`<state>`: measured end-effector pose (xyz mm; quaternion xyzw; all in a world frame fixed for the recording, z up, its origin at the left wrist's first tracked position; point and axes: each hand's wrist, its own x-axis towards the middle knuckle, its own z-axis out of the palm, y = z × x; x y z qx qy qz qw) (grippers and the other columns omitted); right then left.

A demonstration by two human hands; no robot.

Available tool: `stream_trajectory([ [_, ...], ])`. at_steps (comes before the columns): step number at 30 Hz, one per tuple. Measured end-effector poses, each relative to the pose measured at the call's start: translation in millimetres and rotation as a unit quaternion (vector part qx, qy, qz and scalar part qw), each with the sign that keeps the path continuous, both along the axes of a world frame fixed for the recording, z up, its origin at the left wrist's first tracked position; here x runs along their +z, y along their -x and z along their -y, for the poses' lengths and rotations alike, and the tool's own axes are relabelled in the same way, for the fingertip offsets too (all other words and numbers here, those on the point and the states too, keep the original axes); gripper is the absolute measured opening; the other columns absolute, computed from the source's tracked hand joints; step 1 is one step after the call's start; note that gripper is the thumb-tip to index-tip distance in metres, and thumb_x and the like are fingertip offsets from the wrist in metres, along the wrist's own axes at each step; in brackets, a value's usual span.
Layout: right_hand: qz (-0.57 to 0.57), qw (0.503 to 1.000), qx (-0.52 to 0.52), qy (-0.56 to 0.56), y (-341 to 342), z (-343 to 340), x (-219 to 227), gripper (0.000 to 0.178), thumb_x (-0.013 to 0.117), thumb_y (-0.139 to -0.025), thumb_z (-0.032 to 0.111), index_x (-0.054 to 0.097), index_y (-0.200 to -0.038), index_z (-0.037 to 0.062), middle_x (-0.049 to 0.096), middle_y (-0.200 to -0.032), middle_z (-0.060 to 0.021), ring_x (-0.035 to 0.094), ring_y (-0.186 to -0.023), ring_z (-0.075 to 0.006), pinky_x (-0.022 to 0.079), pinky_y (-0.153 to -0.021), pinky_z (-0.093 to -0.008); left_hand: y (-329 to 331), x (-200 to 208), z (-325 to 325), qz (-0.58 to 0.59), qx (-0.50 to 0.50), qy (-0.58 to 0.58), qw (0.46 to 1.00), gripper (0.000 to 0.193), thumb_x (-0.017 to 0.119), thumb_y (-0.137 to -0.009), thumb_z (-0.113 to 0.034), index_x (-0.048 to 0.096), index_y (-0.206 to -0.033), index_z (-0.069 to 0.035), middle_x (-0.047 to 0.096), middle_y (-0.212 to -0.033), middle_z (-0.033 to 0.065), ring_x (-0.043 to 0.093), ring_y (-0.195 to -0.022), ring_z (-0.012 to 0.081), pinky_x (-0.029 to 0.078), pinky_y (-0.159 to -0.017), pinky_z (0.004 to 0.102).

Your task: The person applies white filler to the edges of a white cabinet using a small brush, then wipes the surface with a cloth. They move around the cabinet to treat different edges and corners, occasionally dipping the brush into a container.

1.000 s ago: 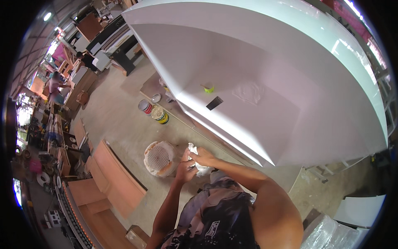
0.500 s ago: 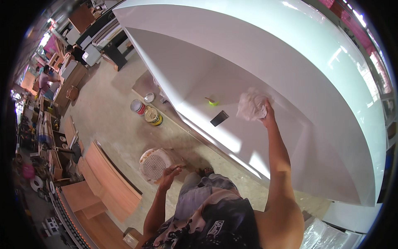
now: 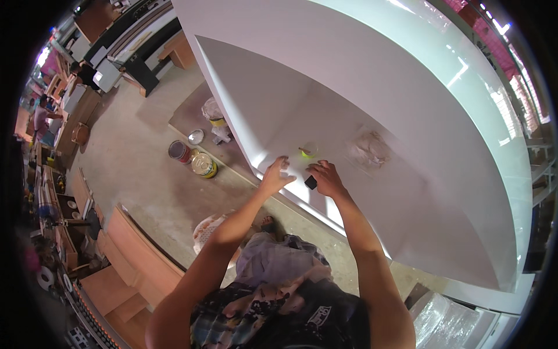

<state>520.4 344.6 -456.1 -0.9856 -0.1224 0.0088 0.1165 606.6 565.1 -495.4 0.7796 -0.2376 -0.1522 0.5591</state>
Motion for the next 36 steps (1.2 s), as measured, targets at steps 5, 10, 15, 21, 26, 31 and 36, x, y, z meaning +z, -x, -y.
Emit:
stream_trajectory([
  [5,-0.074,0.992,0.024,0.102,-7.7,12.0,-16.1,0.053,0.064,-0.069,-0.003,0.063,-0.119,0.0152,0.061,-0.121,-0.0022,0.048,-0.120,-0.0259,0.041,-0.098,-0.0436,-39.9,-11.9,56.4,0.073,-0.008,-0.048,0.996,0.090,0.086,-0.062,-0.023,0.040,-0.138,-0.004,0.062,-0.123,0.0170,0.058,-0.115,0.0337,0.049,-0.096,0.0416],
  [10,-0.052,0.991,0.048,0.118,-12.3,17.1,-22.4,0.044,0.070,-0.071,0.005,0.062,-0.114,0.0125,0.059,-0.111,-0.0064,0.051,-0.112,-0.0296,0.042,-0.095,-0.0455,-47.5,-41.7,91.8,0.115,0.009,-0.045,0.992,0.092,0.083,-0.060,-0.022,0.040,-0.140,-0.009,0.063,-0.118,0.0115,0.059,-0.109,0.0312,0.047,-0.094,0.0417],
  [15,-0.109,0.989,0.022,0.098,-12.3,16.7,-18.1,0.056,0.086,-0.058,0.015,0.060,-0.107,0.0141,0.058,-0.113,-0.0052,0.049,-0.113,-0.0289,0.040,-0.095,-0.0460,-44.0,-43.0,93.9,0.099,0.024,-0.010,0.995,0.080,0.077,-0.065,-0.014,0.042,-0.136,-0.009,0.065,-0.116,0.0134,0.059,-0.110,0.0341,0.047,-0.096,0.0442],
  [21,-0.176,0.982,-0.019,0.068,-14.3,13.3,0.0,0.041,0.088,-0.061,0.018,0.064,-0.092,0.0092,0.065,-0.091,-0.0071,0.060,-0.094,-0.0286,0.045,-0.087,-0.0466,-28.9,-13.2,65.7,0.091,0.054,0.029,0.994,0.084,0.079,-0.064,-0.013,0.038,-0.137,-0.007,0.063,-0.125,0.0140,0.059,-0.113,0.0350,0.047,-0.098,0.0438],
  [26,-0.167,0.965,-0.120,-0.164,16.7,50.9,-17.4,0.028,0.083,-0.067,0.009,0.064,-0.086,0.0009,0.067,-0.076,-0.0112,0.065,-0.069,-0.0238,0.051,-0.065,-0.0383,7.9,26.8,18.2,0.039,0.051,0.067,0.996,0.085,0.081,-0.064,-0.015,0.037,-0.136,-0.005,0.060,-0.126,0.0175,0.059,-0.114,0.0377,0.047,-0.098,0.0455],
  [31,-0.125,0.816,-0.269,-0.496,35.2,47.5,-15.8,0.020,0.073,-0.084,0.009,0.062,-0.099,0.0024,0.067,-0.087,-0.0040,0.061,-0.073,-0.0144,0.050,-0.070,-0.0288,17.0,12.3,-16.3,0.058,0.143,0.012,0.988,0.083,0.084,-0.070,-0.014,0.033,-0.135,-0.009,0.065,-0.121,0.0129,0.062,-0.114,0.0322,0.049,-0.096,0.0412],
  [36,-0.075,0.535,-0.359,-0.761,100.9,18.5,-39.8,0.028,0.067,-0.088,0.008,0.058,-0.114,0.0035,0.064,-0.100,-0.0023,0.060,-0.082,-0.0138,0.050,-0.073,-0.0314,-0.9,18.1,-4.9,0.089,0.140,-0.004,0.986,0.086,0.083,-0.069,-0.015,0.030,-0.137,-0.008,0.064,-0.123,0.0156,0.058,-0.115,0.0390,0.047,-0.098,0.0458],
])
